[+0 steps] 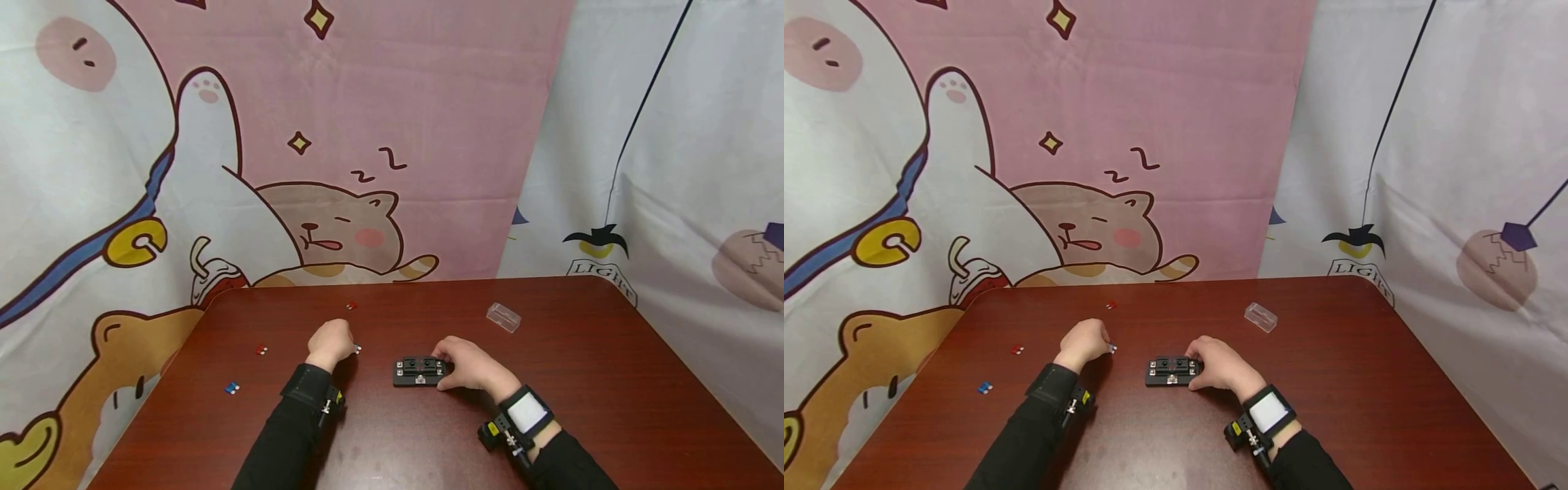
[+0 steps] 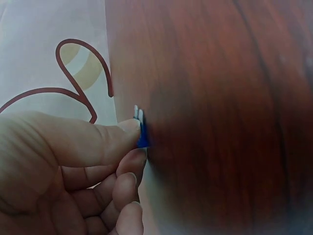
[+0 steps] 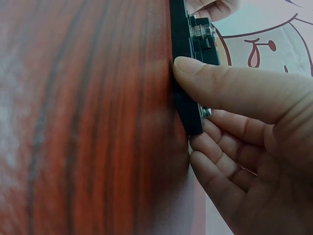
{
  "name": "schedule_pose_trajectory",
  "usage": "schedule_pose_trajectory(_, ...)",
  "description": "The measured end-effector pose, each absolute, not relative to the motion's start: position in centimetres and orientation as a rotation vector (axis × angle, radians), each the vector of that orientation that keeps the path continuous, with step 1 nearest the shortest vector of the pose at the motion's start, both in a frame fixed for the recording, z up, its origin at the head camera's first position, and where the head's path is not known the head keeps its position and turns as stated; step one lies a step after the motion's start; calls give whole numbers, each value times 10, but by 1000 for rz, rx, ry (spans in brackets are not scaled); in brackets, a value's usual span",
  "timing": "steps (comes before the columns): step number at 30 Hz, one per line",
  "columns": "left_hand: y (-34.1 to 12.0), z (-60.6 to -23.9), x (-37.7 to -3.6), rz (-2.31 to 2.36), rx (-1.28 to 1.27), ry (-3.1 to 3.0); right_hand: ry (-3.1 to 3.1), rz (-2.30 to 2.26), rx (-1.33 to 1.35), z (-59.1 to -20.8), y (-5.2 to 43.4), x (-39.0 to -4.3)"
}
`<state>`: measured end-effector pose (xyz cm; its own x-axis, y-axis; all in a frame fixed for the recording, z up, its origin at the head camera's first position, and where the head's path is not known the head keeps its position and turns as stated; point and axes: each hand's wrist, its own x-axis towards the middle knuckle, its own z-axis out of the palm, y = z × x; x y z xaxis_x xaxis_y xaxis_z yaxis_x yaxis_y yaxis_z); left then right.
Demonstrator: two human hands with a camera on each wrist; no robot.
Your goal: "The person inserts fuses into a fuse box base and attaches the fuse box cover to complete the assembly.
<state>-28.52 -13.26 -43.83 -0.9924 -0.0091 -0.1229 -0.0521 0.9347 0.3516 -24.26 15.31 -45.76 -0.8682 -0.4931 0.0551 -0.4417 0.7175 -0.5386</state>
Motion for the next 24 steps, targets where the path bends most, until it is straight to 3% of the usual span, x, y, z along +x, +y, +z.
schedule_pose_trajectory(24, -132, -437, -289, 530, -87, 2931, 2824, -851, -766, -458, 153, -242)
